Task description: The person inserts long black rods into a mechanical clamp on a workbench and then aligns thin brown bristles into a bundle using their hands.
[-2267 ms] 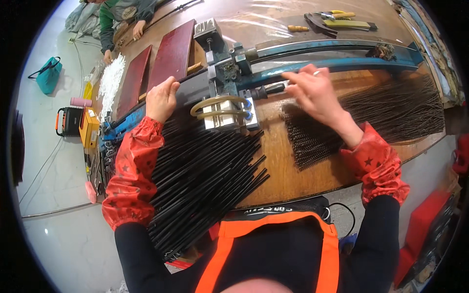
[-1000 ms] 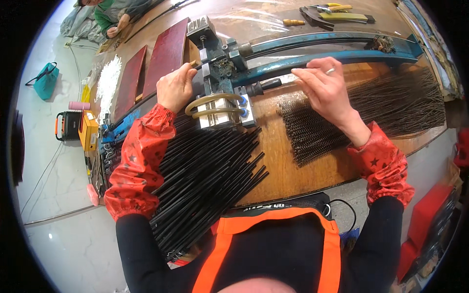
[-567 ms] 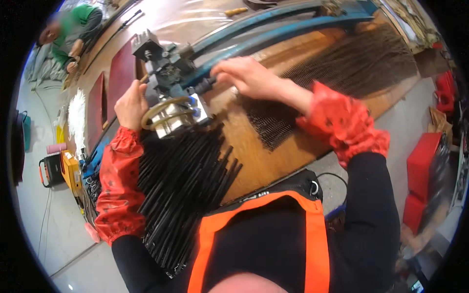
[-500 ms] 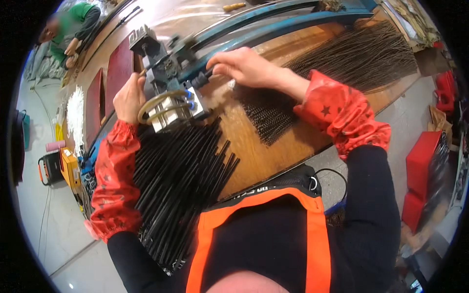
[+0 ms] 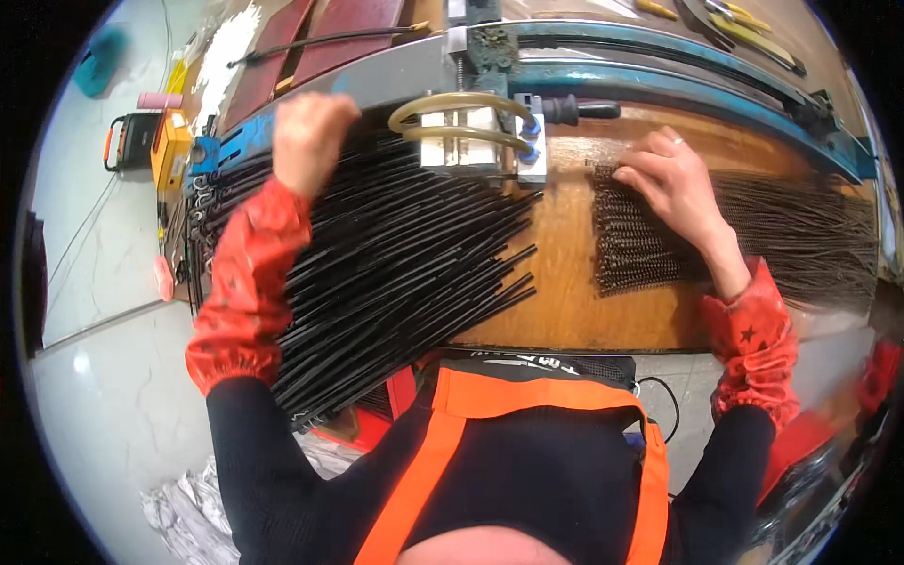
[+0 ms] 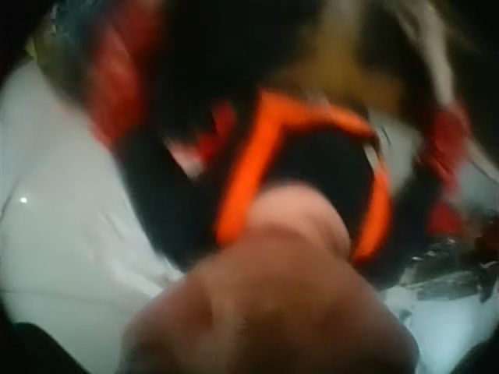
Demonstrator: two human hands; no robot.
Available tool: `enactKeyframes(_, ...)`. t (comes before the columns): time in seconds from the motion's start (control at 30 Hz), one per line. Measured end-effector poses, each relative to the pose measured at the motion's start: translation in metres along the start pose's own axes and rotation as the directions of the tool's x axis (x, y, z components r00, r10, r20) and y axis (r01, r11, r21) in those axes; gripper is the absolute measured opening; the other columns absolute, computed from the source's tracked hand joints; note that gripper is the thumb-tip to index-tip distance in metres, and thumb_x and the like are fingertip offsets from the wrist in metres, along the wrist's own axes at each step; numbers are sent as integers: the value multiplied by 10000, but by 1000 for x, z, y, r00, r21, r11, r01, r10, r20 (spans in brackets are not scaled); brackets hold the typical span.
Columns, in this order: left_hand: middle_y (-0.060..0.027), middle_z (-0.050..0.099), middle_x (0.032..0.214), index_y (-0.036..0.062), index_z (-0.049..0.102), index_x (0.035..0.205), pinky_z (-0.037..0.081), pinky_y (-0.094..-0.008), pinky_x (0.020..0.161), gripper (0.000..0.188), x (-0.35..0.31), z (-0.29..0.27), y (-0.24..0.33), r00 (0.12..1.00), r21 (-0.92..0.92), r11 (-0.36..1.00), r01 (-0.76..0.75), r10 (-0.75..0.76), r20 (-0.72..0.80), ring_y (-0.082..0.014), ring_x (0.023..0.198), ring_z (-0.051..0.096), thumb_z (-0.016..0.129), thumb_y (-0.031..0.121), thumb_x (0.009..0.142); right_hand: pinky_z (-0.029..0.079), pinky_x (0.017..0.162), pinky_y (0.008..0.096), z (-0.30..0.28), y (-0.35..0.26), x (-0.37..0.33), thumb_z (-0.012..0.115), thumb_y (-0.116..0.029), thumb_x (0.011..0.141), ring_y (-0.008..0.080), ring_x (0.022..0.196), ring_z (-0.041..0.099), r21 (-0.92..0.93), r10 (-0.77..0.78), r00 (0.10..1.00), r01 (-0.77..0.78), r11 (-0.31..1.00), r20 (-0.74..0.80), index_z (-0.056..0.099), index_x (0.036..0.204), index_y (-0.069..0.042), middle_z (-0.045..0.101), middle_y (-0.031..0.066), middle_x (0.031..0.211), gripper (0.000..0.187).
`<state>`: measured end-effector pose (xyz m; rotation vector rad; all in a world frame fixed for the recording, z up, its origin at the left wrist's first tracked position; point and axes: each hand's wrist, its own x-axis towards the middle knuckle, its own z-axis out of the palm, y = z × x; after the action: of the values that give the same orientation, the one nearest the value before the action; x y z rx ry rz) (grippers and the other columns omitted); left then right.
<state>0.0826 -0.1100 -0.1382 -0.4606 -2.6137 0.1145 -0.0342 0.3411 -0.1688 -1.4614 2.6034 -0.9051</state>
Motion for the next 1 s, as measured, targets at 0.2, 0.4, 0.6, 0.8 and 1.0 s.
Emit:
enactKeyframes(0.2,-20,580,901,130,631,916,422,-373,747,189,-19,5,60,984,-22,989,143,-140,112,-219,865,566,744,253,827,434,651,370,12,-6,2,757,-117,836,294,733,529,2,34,995,-34,999,-95,562,846,4,515,120,774,230)
enactKeyframes(0.4,-80,556,886,84,563,956,418,-390,731,186,-37,15,49,983,-12,993,116,-113,146,-267,866,549,691,183,864,414,597,380,3,-31,9,708,-165,900,306,640,509,142,211,972,-224,964,98,546,853,-1,513,156,711,235)
enactKeyframes(0.6,-67,560,788,105,566,921,529,-397,582,107,-34,-16,53,951,-305,952,-7,100,292,-266,738,608,658,133,874,502,674,433,-3,-33,6,668,-296,921,368,763,658,144,107,967,-143,979,233,689,963,-79,669,172,804,222)
enactKeyframes(0.8,-69,555,729,116,631,1013,508,-395,509,138,7,-44,158,960,-418,908,16,102,260,-258,666,630,678,185,903,506,655,392,7,-53,-1,739,-288,862,323,744,661,271,-27,984,-22,962,175,732,1016,-87,675,138,801,254)
enactKeyframes(1.0,-86,542,706,115,635,1067,493,-411,511,185,27,-48,179,964,-472,880,53,79,255,-289,605,620,689,187,905,462,607,372,20,-64,-27,802,-271,791,257,663,570,286,34,983,20,958,-183,753,987,-91,600,73,689,271)
